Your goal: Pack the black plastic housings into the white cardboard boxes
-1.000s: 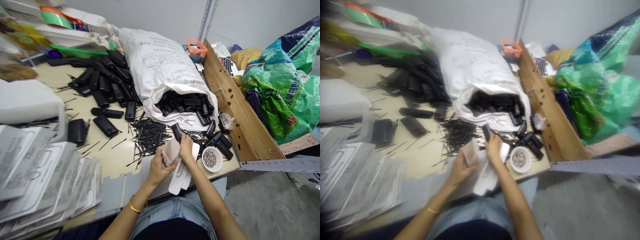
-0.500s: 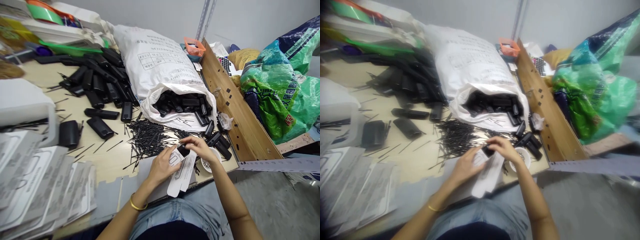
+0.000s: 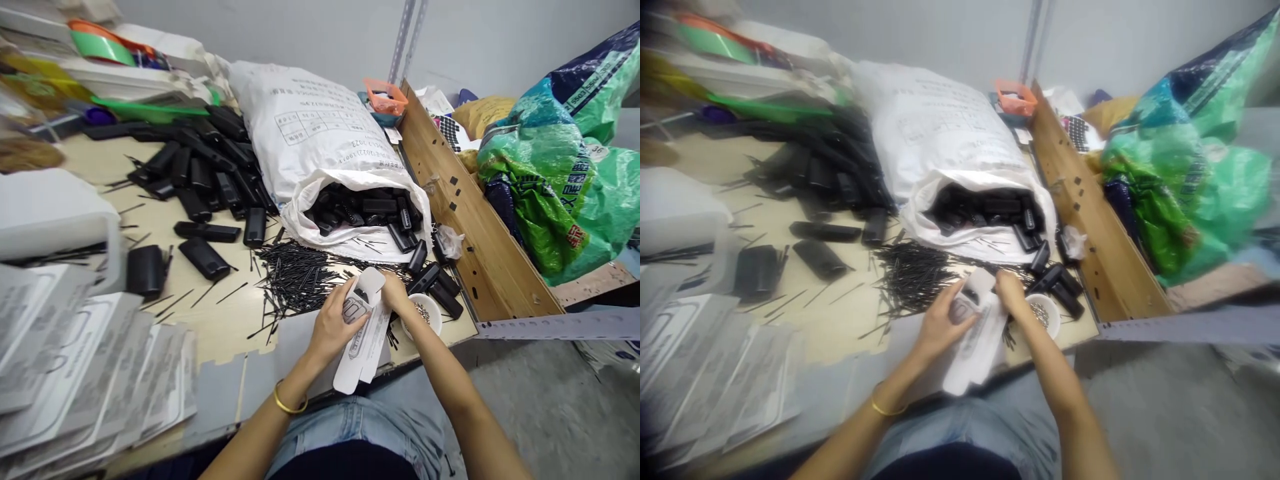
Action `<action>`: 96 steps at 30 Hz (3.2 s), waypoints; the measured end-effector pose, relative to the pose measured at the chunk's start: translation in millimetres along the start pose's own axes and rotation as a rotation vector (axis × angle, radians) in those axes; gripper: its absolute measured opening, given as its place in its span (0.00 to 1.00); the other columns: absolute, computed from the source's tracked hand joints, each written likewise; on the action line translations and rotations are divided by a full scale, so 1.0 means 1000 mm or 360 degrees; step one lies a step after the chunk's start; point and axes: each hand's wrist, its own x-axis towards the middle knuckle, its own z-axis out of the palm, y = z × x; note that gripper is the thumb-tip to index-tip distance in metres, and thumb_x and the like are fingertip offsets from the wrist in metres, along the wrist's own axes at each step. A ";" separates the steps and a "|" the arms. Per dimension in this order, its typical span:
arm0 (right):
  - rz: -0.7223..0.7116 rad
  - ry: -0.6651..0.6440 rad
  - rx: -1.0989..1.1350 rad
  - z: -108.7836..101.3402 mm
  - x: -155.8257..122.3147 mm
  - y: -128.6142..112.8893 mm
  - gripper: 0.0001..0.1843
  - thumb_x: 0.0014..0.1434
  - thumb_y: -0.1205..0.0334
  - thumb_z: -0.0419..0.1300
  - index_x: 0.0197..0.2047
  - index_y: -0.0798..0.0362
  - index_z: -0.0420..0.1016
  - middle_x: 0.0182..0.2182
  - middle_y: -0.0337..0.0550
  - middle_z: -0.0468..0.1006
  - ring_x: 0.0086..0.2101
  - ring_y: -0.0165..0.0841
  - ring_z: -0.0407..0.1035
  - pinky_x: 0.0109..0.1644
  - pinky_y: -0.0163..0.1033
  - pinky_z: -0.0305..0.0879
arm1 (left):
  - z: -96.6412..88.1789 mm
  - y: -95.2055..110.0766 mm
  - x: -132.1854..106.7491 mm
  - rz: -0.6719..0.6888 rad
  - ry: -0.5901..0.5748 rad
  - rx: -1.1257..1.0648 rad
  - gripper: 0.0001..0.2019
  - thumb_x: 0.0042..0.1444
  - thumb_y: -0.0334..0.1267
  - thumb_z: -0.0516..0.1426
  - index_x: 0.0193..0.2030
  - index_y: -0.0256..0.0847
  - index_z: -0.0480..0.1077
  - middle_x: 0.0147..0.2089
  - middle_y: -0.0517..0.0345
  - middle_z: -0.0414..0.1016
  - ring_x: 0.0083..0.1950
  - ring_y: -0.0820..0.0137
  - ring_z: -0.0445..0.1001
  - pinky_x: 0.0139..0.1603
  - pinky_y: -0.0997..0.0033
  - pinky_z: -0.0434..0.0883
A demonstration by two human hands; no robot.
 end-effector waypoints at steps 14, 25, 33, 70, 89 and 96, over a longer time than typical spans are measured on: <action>0.0087 0.0124 0.0166 0.001 -0.002 0.000 0.05 0.50 0.72 0.57 0.27 0.53 0.70 0.33 0.48 0.77 0.38 0.37 0.70 0.40 0.38 0.63 | 0.004 0.003 0.000 0.0079 0.0053 -0.0029 0.35 0.54 0.43 0.59 0.67 0.46 0.49 0.65 0.48 0.59 0.65 0.59 0.60 0.64 0.55 0.58; -0.0167 0.0795 0.1742 -0.057 -0.050 -0.041 0.19 0.55 0.59 0.60 0.49 0.47 0.60 0.28 0.33 0.72 0.28 0.30 0.71 0.35 0.38 0.71 | 0.012 0.006 0.003 0.0114 0.0094 0.0012 0.36 0.53 0.41 0.60 0.67 0.46 0.49 0.65 0.48 0.60 0.64 0.60 0.61 0.63 0.55 0.61; -0.0612 0.0310 0.0630 -0.058 -0.071 -0.064 0.08 0.61 0.67 0.54 0.34 0.51 0.74 0.32 0.40 0.77 0.36 0.33 0.68 0.44 0.40 0.64 | 0.016 0.004 -0.007 0.0170 -0.0006 0.0079 0.36 0.54 0.37 0.59 0.68 0.49 0.48 0.61 0.50 0.63 0.59 0.61 0.64 0.59 0.55 0.65; -0.0851 0.0735 0.0365 -0.035 -0.045 -0.083 0.17 0.65 0.70 0.44 0.47 0.53 0.71 0.38 0.49 0.75 0.42 0.37 0.68 0.46 0.43 0.63 | 0.006 0.005 -0.010 0.0183 0.0244 -0.0033 0.35 0.55 0.37 0.59 0.67 0.47 0.47 0.59 0.47 0.61 0.60 0.60 0.62 0.60 0.51 0.62; -0.0353 0.0343 0.1158 -0.027 -0.062 -0.071 0.11 0.60 0.59 0.53 0.45 0.53 0.67 0.35 0.41 0.74 0.34 0.32 0.68 0.39 0.37 0.66 | 0.010 0.004 -0.024 0.0151 0.0126 -0.0285 0.18 0.55 0.34 0.57 0.52 0.46 0.62 0.57 0.49 0.64 0.60 0.61 0.64 0.59 0.54 0.63; -0.0650 0.0814 0.1087 0.019 -0.079 -0.082 0.08 0.61 0.59 0.53 0.36 0.51 0.72 0.38 0.46 0.76 0.43 0.39 0.69 0.48 0.47 0.64 | 0.012 0.004 -0.021 -0.0115 -0.0048 -0.0690 0.40 0.55 0.33 0.55 0.69 0.41 0.34 0.66 0.37 0.57 0.63 0.62 0.63 0.62 0.55 0.61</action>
